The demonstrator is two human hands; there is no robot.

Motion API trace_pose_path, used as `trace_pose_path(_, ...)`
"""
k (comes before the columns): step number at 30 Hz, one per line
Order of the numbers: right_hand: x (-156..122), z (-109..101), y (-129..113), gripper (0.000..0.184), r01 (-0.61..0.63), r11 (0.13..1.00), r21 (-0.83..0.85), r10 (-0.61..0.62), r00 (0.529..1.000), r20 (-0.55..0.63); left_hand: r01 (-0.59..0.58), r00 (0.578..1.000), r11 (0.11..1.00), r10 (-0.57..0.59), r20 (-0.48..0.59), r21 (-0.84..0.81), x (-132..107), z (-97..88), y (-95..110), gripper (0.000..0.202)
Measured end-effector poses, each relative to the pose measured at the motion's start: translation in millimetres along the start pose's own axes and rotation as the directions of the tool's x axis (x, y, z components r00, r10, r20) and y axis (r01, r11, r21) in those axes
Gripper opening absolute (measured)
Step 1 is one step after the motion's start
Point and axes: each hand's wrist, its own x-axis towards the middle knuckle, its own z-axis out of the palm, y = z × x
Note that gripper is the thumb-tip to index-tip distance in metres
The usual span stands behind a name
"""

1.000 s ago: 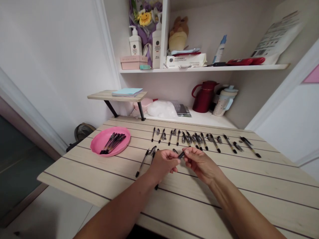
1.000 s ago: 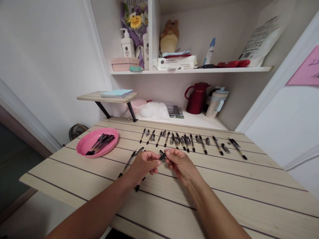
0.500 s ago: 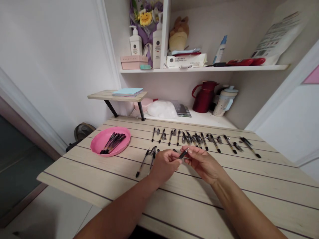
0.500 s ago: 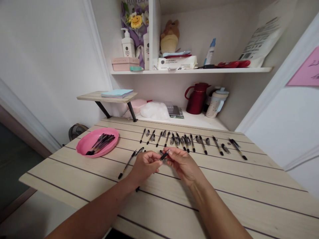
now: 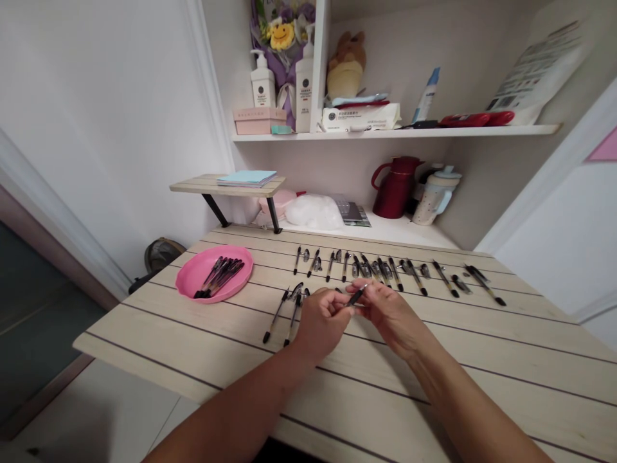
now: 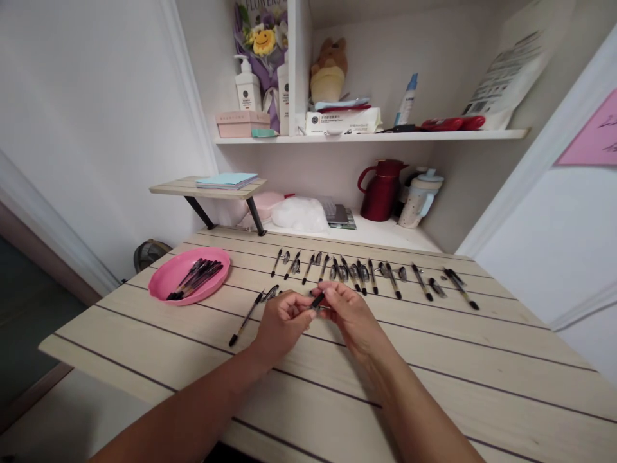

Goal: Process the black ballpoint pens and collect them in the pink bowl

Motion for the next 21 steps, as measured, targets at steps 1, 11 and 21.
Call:
trace_pose_path(1, -0.1, -1.0, -1.2, 0.031, -0.006, 1.000, 0.017, 0.005, 0.999, 0.038, 0.045, 0.999, 0.997, -0.044, 0.020, -0.064, 0.4, 0.8, -0.7, 0.012)
trace_pose_path(11, 4.6, -4.2, 6.5, 0.020, 0.043, 0.998, 0.037, -0.041, 0.998, -0.051, 0.094, 0.995, 0.980, -0.088, 0.040, -0.177, -0.6, 4.6, -3.1, 0.008)
trace_pose_path(21, 4.1, -5.3, 3.3, 0.019, 0.010, 0.997, 0.078, -0.008, 1.000, -0.015, 0.175, 0.984, 0.943, -0.158, 0.082, -0.282, 0.7, 3.4, 2.9, 0.009)
